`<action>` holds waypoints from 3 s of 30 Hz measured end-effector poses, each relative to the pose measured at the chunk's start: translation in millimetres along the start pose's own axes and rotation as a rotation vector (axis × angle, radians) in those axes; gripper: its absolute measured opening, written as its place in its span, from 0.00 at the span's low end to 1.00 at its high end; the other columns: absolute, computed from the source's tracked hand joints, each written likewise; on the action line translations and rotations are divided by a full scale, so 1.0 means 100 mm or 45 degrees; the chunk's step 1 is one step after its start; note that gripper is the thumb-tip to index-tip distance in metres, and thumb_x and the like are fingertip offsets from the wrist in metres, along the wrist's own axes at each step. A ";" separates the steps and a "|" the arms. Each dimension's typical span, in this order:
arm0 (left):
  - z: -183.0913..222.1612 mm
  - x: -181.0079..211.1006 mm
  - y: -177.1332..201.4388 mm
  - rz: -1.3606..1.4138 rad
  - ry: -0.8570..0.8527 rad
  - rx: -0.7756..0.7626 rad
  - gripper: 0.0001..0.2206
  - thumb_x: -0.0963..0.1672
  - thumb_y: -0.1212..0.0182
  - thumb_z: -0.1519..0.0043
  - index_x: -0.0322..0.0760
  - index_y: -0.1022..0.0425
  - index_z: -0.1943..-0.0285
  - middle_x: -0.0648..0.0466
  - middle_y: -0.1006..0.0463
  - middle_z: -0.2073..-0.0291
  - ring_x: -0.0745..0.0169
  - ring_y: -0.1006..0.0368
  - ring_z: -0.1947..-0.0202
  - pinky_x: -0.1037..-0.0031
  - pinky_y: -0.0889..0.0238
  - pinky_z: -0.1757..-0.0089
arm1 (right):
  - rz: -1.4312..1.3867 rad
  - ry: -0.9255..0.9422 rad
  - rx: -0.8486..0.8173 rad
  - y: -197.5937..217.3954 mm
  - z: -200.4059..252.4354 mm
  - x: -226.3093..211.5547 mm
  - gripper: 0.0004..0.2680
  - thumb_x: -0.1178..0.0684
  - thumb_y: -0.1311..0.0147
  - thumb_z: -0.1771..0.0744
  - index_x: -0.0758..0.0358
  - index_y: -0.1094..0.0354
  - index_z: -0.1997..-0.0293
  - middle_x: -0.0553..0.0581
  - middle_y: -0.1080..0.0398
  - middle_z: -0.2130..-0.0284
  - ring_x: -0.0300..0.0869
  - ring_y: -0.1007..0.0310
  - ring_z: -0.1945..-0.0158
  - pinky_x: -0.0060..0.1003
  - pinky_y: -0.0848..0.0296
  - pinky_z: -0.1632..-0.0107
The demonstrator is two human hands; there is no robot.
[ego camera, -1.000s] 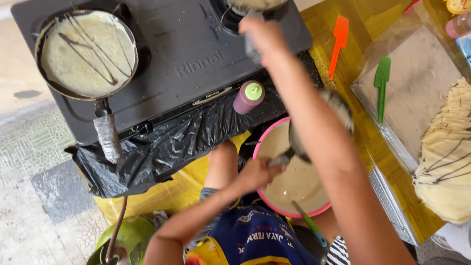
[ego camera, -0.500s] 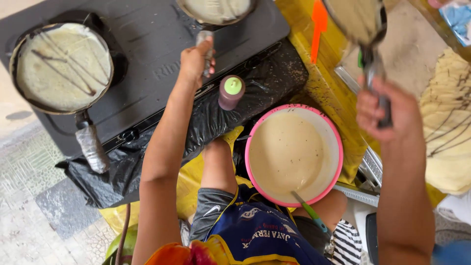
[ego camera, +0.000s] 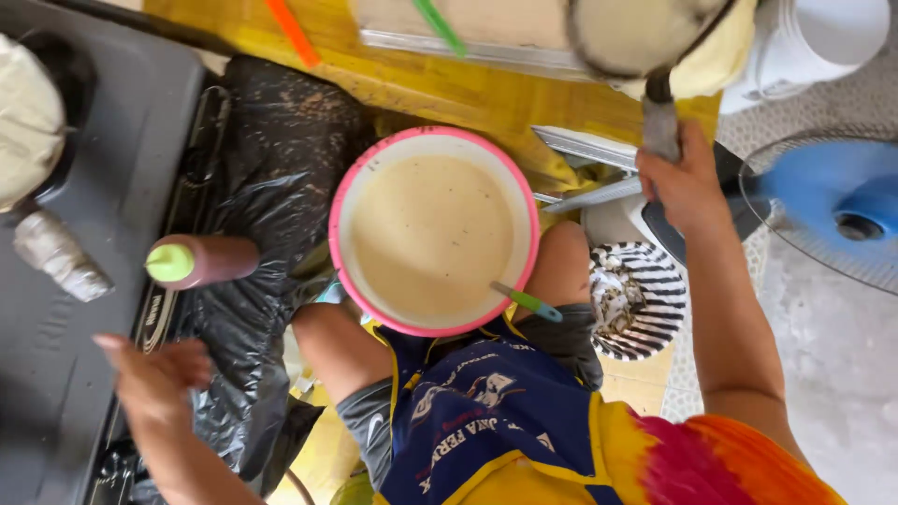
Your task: Prepare and cook thin crepes on multiple pans at a street food stall.
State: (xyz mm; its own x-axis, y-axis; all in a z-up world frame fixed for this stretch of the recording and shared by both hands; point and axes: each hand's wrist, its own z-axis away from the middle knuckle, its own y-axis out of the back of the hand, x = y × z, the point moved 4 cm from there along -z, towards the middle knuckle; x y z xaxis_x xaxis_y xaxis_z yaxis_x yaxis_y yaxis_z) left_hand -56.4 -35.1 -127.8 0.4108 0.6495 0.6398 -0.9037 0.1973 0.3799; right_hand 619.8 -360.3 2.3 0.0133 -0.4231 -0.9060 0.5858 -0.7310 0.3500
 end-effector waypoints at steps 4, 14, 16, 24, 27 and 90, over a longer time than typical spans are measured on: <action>0.65 -1.28 -0.66 0.022 0.319 -0.320 0.44 0.65 0.66 0.27 0.21 0.22 0.61 0.37 0.26 0.84 0.51 0.34 0.89 0.75 0.46 0.86 | 1.294 0.720 0.629 0.25 -0.53 0.25 0.24 0.64 0.43 0.41 0.68 0.45 0.40 0.69 0.34 0.55 0.72 0.29 0.67 0.63 0.33 0.71; 1.68 -0.82 -1.10 -0.063 0.260 -0.313 0.31 0.56 0.54 0.27 0.21 0.20 0.62 0.38 0.26 0.82 0.52 0.36 0.84 0.69 0.46 0.76 | 1.932 0.789 0.911 0.50 -1.47 1.21 0.29 0.62 0.35 0.41 0.63 0.46 0.34 0.62 0.33 0.46 0.53 0.22 0.55 0.38 0.19 0.73; 1.73 -0.74 -1.18 -0.034 0.249 -0.385 0.30 0.55 0.54 0.28 0.19 0.22 0.59 0.36 0.27 0.83 0.51 0.36 0.84 0.67 0.45 0.77 | 2.056 0.913 1.021 0.51 -1.42 1.10 0.30 0.57 0.31 0.44 0.59 0.45 0.37 0.52 0.34 0.55 0.39 0.27 0.66 0.26 0.26 0.78; 2.12 0.39 -2.19 -0.170 -0.273 -0.534 0.13 0.50 0.47 0.32 0.41 0.29 0.64 0.55 0.27 0.73 0.67 0.34 0.73 0.76 0.42 0.68 | 0.782 0.877 0.433 -0.28 -0.62 -0.04 0.19 0.64 0.33 0.38 0.66 0.39 0.46 0.58 0.24 0.58 0.43 0.23 0.63 0.36 0.22 0.62; 2.39 0.91 -2.62 -0.099 -0.753 -0.617 0.20 0.48 0.38 0.36 0.37 0.28 0.37 0.47 0.21 0.51 0.54 0.27 0.52 0.67 0.33 0.51 | -0.049 0.761 0.031 -1.12 0.11 -0.16 0.10 0.46 0.38 0.32 0.57 0.36 0.64 0.48 0.34 0.75 0.36 0.36 0.74 0.34 0.39 0.72; 2.22 -1.31 -0.71 0.360 -0.153 -0.423 0.12 0.47 0.34 0.38 0.38 0.28 0.71 0.54 0.28 0.84 0.69 0.36 0.86 0.77 0.42 0.80 | 0.808 0.615 -0.483 -3.20 0.51 -0.54 0.31 0.36 0.29 0.40 0.57 0.42 0.35 0.60 0.27 0.47 0.50 0.25 0.48 0.45 0.29 0.49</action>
State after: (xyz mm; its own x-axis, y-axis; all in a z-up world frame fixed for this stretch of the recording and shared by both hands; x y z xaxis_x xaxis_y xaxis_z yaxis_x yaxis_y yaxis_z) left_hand -19.3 -297.2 -89.8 0.1354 0.6259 0.7681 -0.9641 0.2619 -0.0434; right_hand 390.5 -131.4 -48.8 0.7180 -0.3536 -0.5995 0.5802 -0.1718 0.7962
